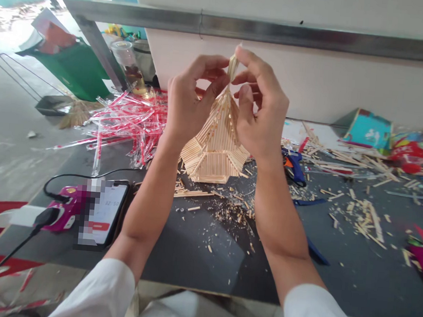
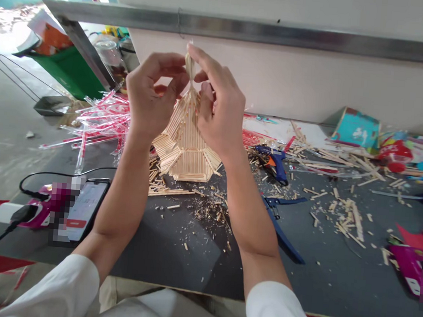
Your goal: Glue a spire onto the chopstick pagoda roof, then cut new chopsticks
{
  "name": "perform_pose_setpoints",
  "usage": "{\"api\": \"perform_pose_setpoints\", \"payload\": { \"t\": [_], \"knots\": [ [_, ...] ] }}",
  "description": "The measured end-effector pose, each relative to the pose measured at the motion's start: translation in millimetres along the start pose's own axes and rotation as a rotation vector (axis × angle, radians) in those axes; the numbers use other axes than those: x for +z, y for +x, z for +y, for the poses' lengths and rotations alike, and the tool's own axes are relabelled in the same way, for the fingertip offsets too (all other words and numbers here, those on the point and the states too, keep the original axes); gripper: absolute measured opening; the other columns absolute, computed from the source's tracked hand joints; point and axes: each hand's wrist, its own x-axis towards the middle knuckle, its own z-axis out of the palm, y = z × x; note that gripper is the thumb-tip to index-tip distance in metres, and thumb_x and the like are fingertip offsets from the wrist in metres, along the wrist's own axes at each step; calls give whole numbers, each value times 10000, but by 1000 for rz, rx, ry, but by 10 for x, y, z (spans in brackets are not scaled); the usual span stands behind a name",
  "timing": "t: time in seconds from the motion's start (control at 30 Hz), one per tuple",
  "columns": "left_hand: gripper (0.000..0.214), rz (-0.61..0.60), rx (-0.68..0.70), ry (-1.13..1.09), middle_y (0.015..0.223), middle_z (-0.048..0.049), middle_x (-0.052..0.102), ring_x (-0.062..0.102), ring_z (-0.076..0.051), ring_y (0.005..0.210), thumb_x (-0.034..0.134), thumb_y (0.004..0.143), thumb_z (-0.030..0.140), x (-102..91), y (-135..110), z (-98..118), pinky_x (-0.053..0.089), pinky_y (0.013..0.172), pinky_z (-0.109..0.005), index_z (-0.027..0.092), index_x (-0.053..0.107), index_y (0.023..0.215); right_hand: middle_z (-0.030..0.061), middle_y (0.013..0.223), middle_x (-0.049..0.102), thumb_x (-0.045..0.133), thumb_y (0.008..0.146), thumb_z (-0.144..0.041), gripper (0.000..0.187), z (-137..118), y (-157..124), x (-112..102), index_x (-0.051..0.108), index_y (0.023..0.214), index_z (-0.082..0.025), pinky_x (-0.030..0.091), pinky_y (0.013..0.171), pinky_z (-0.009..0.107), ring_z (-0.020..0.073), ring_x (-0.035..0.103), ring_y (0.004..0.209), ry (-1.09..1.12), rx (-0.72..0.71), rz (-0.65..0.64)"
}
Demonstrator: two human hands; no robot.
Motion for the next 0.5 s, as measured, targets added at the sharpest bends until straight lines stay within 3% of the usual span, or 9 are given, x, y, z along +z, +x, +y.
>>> {"api": "perform_pose_setpoints", "payload": {
  "t": [0.17, 0.33, 0.5],
  "knots": [
    [298, -50, -12, -17, 1023, -13, 776, 719, -208, 1004, 648, 981, 554, -2, 6, -26, 572, 662, -296, 343, 655, 1192, -2, 1417, 623, 339, 1065, -421, 424, 4, 11, 11, 522, 1448, -429, 605, 971, 388, 227, 685, 1140, 42, -62, 14],
    [206, -4, -23, 35, 1033, -26, 776, 745, -232, 954, 682, 953, 479, -6, 3, 3, 584, 628, -309, 381, 697, 1134, 36, 1420, 617, 294, 1065, -555, 483, 25, 9, 19, 490, 1484, -417, 610, 924, 373, 241, 680, 1173, -22, -29, 8],
    [213, 13, -37, 17, 1004, -34, 779, 750, -244, 939, 721, 914, 468, -9, 11, 36, 600, 628, -314, 366, 720, 1101, 48, 1342, 653, 327, 1063, -548, 482, 20, 8, 21, 471, 1509, -437, 618, 875, 350, 235, 685, 1149, -20, -22, -9]
  ]
}}
